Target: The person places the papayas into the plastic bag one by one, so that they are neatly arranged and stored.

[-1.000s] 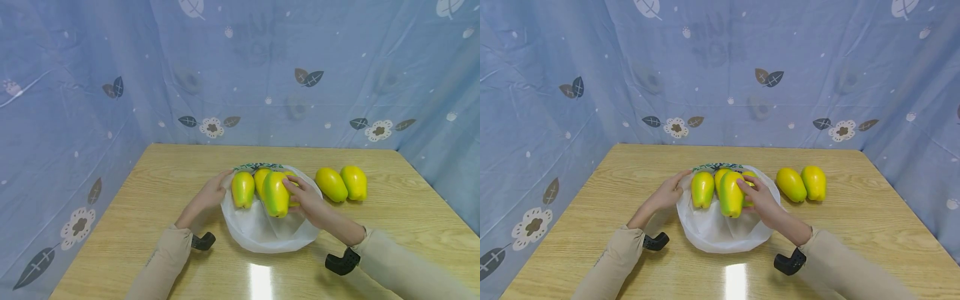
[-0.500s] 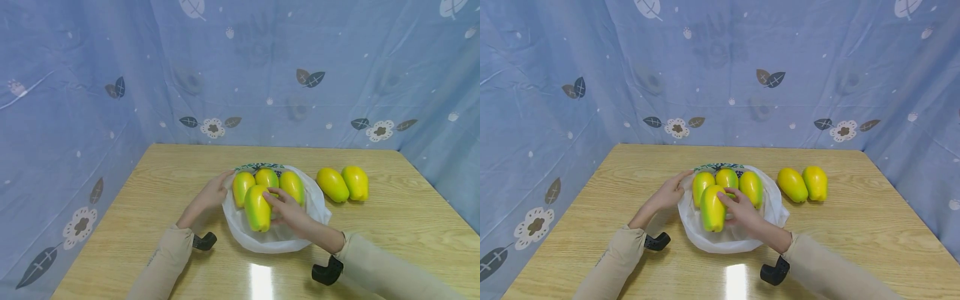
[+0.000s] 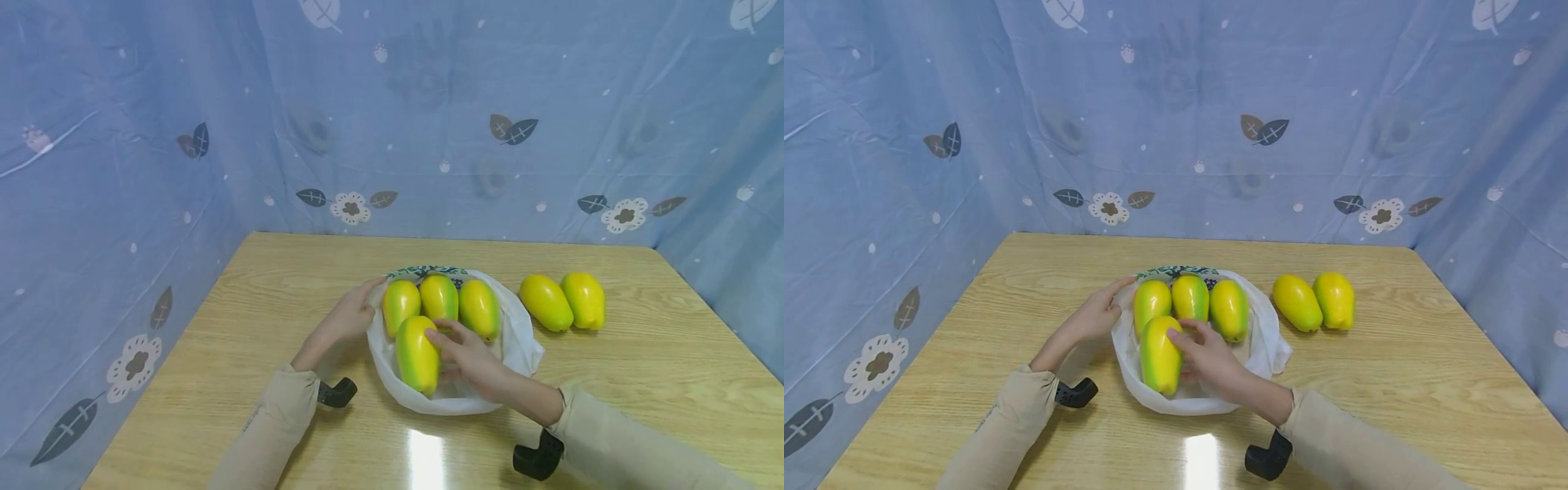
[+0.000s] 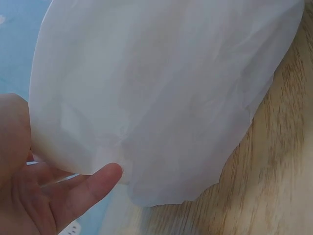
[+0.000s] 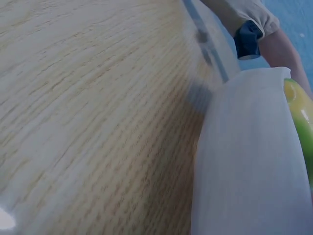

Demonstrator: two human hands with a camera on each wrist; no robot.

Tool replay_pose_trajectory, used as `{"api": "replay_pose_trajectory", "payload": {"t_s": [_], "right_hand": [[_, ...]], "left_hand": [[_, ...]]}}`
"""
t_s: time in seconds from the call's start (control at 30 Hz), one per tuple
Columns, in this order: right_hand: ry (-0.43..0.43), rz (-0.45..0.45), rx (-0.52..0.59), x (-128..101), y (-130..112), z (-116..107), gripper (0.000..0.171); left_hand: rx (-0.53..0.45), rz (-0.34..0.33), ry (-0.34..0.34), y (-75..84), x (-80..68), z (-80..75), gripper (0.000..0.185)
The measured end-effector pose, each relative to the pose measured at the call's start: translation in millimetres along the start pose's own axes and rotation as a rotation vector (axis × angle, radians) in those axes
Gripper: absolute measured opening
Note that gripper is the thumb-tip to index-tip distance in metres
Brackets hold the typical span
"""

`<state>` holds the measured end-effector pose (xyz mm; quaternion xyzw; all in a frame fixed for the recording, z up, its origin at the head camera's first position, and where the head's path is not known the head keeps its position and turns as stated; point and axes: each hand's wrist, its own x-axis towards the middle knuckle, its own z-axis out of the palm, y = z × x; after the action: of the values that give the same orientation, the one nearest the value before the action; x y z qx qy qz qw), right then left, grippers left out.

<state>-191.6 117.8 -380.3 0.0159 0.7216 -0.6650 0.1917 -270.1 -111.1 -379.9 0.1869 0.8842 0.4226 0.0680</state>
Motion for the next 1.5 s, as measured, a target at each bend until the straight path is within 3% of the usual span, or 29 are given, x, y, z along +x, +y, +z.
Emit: {"api": "replay_pose_trajectory", "payload": {"t_s": [0.37, 0.63, 1.03, 1.3, 1.5], "right_hand": [[-0.1, 0.022, 0.004, 0.6, 7.9, -1.0, 0.063], [-0.059, 0.031, -0.054, -1.5, 6.2, 2.5, 0.058], [-0.071, 0.091, 0.004, -1.0, 3.2, 3.4, 0.054], [-0.071, 0.082, -0.051, -3.0, -0.5, -7.8, 0.056], [-0.088, 0.049, -0.055, -6.5, -10.8, -28.9, 0.057]], "left_hand": [[0.007, -0.016, 0.008, 0.5, -1.8, 2.6, 0.059], [0.019, -0.009, 0.001, 1.6, -1.8, 2.0, 0.058], [0.036, 0.012, -0.003, 1.6, -1.5, 2.0, 0.059], [0.043, 0.013, -0.005, 2.3, -1.2, 1.6, 0.059], [0.049, 0.011, -0.008, 2.3, -0.5, 1.3, 0.059]]}}
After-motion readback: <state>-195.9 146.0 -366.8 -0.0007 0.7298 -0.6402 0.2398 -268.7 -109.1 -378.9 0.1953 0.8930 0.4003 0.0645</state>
